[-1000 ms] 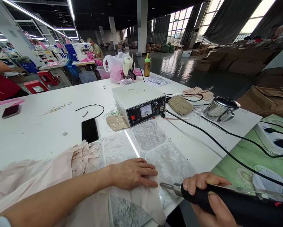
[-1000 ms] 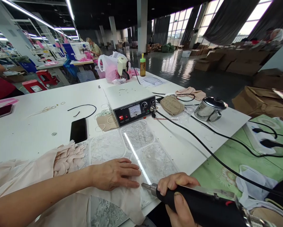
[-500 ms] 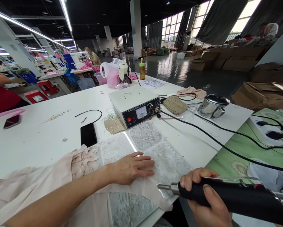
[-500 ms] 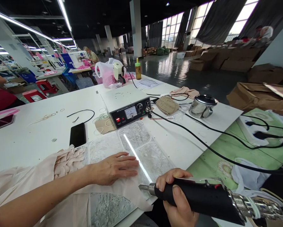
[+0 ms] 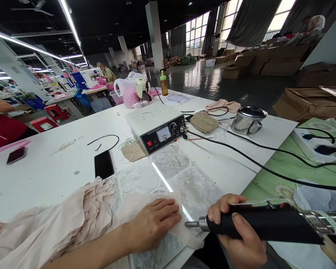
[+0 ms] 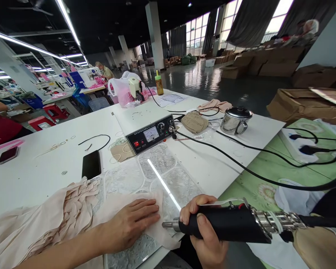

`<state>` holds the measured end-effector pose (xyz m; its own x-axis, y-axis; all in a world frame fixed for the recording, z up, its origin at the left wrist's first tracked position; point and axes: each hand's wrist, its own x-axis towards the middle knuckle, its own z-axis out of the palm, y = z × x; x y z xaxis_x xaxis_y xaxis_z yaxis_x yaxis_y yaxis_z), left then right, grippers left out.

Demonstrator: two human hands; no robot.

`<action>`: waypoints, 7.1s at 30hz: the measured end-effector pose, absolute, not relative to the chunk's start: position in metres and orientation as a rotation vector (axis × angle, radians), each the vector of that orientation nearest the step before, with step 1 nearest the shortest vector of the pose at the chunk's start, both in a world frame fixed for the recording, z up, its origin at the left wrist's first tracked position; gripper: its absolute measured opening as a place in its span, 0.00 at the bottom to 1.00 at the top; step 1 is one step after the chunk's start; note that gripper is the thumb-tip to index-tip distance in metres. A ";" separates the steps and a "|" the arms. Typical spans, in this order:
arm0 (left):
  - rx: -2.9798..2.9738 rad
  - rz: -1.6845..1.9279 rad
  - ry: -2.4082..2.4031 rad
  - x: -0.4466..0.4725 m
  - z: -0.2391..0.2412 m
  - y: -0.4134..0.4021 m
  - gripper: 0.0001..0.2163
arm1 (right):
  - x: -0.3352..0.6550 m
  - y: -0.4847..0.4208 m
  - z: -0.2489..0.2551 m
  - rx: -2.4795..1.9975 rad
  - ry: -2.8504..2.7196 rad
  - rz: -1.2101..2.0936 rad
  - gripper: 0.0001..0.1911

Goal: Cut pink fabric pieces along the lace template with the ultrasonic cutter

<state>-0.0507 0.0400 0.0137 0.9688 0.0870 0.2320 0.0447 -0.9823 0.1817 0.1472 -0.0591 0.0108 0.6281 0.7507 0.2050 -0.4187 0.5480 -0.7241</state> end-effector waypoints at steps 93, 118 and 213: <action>3.061 0.295 0.160 -0.045 0.011 0.037 0.10 | 0.159 -0.065 0.003 -0.810 -0.519 0.574 0.05; 3.004 0.287 0.175 -0.047 0.011 0.041 0.11 | 0.144 -0.071 0.017 -0.951 -0.603 0.614 0.12; 3.168 0.317 0.372 -0.039 0.006 0.024 0.20 | 0.161 -0.087 0.017 -0.884 -0.729 0.525 0.09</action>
